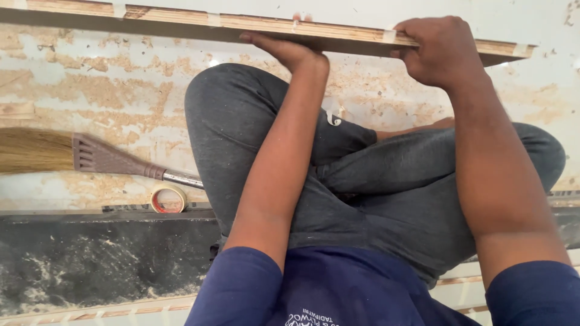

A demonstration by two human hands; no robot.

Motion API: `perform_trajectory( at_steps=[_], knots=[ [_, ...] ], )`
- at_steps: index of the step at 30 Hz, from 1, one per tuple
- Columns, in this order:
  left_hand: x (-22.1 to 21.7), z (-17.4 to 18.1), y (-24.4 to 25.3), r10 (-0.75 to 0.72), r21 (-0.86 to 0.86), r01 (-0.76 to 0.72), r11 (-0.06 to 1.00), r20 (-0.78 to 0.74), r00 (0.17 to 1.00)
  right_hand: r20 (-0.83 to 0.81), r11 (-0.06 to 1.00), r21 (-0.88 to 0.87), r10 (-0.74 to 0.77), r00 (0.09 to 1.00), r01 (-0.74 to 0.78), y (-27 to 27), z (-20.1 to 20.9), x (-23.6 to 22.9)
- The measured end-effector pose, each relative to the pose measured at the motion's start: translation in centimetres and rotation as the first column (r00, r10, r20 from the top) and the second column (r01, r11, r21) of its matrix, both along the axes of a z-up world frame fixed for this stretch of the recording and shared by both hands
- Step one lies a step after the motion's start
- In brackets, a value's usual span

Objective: Applying masking tape to the edges of wood panels in a manufacturing setting.

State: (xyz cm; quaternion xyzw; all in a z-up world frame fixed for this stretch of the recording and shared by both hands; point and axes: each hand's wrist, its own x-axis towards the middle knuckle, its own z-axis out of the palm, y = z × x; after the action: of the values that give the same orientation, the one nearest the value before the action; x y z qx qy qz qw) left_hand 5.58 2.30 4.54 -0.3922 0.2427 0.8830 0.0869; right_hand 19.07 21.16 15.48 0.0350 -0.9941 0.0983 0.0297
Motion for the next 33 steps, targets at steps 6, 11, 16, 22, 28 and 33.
perform_trajectory(
  at_steps=[6,11,16,22,28,33],
  knots=[
    [0.5,2.7,-1.2,-0.138,-0.062,0.148,0.987,0.148,0.979,-0.088,0.967,-0.234,0.080,0.993,-0.099,0.3,0.2,0.2],
    [0.3,3.3,-1.1,-0.184,-0.094,0.218,0.971,0.281,0.942,-0.236,0.973,-0.142,0.144,0.961,-0.181,-1.4,0.2,-0.5],
    [0.3,2.7,-0.9,-0.179,-0.115,0.229,0.967,0.332,0.926,-0.282,0.987,-0.026,0.145,0.948,-0.159,-1.9,-0.1,-0.6],
    [0.4,2.5,-1.0,-0.157,-0.127,0.209,0.970,0.332,0.930,-0.269,0.980,0.063,0.198,0.942,-0.188,-1.5,-0.7,-0.4],
    [0.3,2.5,-0.9,-0.135,-0.162,0.211,0.964,0.386,0.912,-0.311,0.967,0.126,0.249,0.917,-0.220,-2.0,-1.3,-0.5],
    [0.5,2.1,-0.9,-0.145,-0.172,0.217,0.961,0.356,0.923,-0.325,0.966,0.138,0.254,0.911,-0.220,-1.9,-1.5,-0.7]
  ],
)
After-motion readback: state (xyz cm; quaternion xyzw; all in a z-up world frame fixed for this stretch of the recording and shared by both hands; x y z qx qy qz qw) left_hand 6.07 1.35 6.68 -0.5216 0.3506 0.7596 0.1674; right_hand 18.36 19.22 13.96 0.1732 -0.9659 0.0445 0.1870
